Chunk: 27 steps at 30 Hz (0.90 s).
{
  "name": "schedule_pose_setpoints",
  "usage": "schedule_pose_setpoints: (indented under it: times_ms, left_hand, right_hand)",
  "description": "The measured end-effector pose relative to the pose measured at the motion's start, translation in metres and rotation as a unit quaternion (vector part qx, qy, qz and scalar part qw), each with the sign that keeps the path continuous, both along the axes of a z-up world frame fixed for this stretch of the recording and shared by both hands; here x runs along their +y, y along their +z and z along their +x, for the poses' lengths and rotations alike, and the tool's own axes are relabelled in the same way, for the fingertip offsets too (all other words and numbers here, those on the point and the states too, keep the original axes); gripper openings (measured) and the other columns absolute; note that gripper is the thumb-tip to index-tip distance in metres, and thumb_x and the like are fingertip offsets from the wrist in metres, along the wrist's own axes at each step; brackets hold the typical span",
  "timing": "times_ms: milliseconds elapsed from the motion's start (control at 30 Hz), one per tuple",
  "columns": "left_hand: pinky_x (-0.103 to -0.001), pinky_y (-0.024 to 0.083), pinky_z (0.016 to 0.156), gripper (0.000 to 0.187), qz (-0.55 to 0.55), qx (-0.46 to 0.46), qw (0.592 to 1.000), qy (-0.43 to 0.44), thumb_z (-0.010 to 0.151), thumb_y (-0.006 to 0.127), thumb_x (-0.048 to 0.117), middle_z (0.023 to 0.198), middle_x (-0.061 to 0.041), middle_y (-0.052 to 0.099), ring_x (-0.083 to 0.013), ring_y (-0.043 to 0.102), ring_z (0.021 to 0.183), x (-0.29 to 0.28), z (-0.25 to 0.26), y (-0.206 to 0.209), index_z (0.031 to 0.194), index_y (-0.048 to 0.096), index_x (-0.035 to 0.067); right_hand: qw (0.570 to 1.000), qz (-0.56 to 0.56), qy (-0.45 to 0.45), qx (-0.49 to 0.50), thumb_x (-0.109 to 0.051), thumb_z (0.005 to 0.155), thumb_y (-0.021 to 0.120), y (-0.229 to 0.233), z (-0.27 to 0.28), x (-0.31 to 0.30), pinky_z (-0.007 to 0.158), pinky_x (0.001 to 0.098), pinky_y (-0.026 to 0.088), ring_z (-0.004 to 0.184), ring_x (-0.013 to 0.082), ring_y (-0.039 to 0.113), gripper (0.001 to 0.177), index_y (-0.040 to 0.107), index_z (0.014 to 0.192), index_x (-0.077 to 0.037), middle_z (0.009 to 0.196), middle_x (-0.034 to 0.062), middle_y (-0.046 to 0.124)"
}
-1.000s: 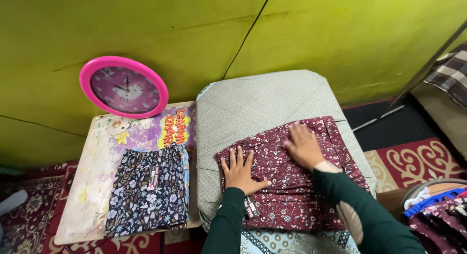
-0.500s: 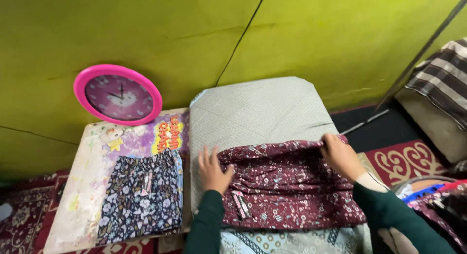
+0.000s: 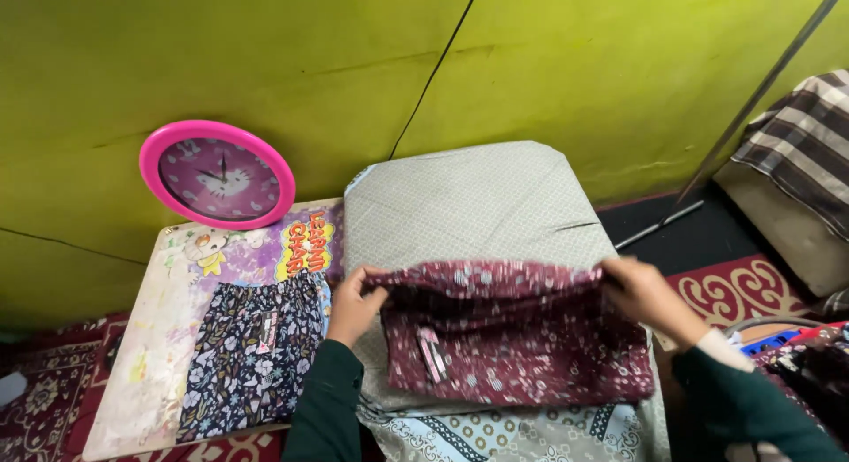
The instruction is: Folding floral patterned pants and stacking them.
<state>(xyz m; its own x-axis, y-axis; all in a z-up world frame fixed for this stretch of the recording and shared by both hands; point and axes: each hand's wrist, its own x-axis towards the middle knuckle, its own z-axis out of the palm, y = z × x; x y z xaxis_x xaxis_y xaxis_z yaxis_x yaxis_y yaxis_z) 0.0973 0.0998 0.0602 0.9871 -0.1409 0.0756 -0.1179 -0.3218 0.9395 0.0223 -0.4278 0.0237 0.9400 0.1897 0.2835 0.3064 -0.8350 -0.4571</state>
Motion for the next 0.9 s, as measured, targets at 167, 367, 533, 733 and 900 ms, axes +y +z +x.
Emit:
schedule_pose_setpoints:
  times_ms: [167, 367, 533, 733, 900]
  left_hand:
    - [-0.038, 0.053, 0.106, 0.03, -0.048, -0.318, 0.945, 0.066, 0.083, 0.061, -0.013, 0.113, -0.01, 0.074, -0.0283, 0.071, 0.115, -0.021, -0.02, 0.122, 0.103, 0.067, 0.009]
    - [-0.046, 0.045, 0.12, 0.04, 0.032, -0.4, 0.914, 0.049, 0.072, 0.058, -0.019, 0.122, -0.013, 0.071, -0.0356, 0.063, 0.132, -0.023, -0.033, 0.107, 0.099, 0.065, 0.009]
    - [-0.054, 0.034, 0.122, 0.033, 0.153, -0.126, 0.98, -0.026, 0.08, 0.055, -0.012, 0.139, -0.011, 0.065, -0.0305, 0.052, 0.142, -0.029, -0.062, -0.006, 0.096, 0.068, 0.013]
    - [-0.055, 0.029, 0.125, 0.028, 0.222, -0.081, 0.965, -0.112, 0.08, 0.057, -0.011, 0.134, -0.007, 0.066, -0.0311, 0.044, 0.144, -0.021, -0.091, -0.081, 0.093, 0.066, 0.013]
    - [-0.056, 0.028, 0.126, 0.026, 0.202, -0.024, 0.968, -0.146, 0.08, 0.057, -0.01, 0.135, -0.008, 0.067, -0.0299, 0.043, 0.146, -0.005, -0.104, -0.053, 0.091, 0.064, 0.012]
  right_hand:
    - [0.961, 0.012, -0.044, -0.274, 0.017, 0.076, 0.058, 0.149, 0.011, 0.045, 0.1, 0.0431, 0.05, 0.108, 0.036, 0.064, 0.044, 0.067, 0.116, 0.003, 0.114, 0.0196, 0.069]
    - [0.949, -0.004, -0.02, -0.314, 0.004, 0.084, 0.079, 0.157, 0.003, 0.059, 0.115, 0.0494, 0.047, 0.124, 0.0407, 0.055, 0.061, 0.054, 0.14, 0.003, 0.135, 0.026, 0.049]
    - [0.981, -0.123, -0.129, -0.08, -0.012, 0.077, 0.081, 0.03, -0.025, 0.034, 0.069, 0.0451, 0.062, 0.103, 0.034, 0.071, 0.054, 0.06, 0.127, -0.015, 0.135, 0.012, 0.057]
    - [0.972, -0.151, -0.162, 0.072, -0.018, 0.075, 0.071, -0.039, -0.066, 0.007, 0.074, 0.0469, 0.061, 0.095, 0.0252, 0.074, 0.026, 0.066, 0.099, -0.026, 0.128, -0.0059, 0.061]
    - [0.923, -0.271, -0.159, 0.222, -0.041, 0.085, 0.067, -0.023, -0.084, -0.01, 0.059, 0.0446, 0.06, 0.085, 0.0269, 0.078, 0.043, 0.044, 0.12, -0.031, 0.109, 0.003, 0.07]
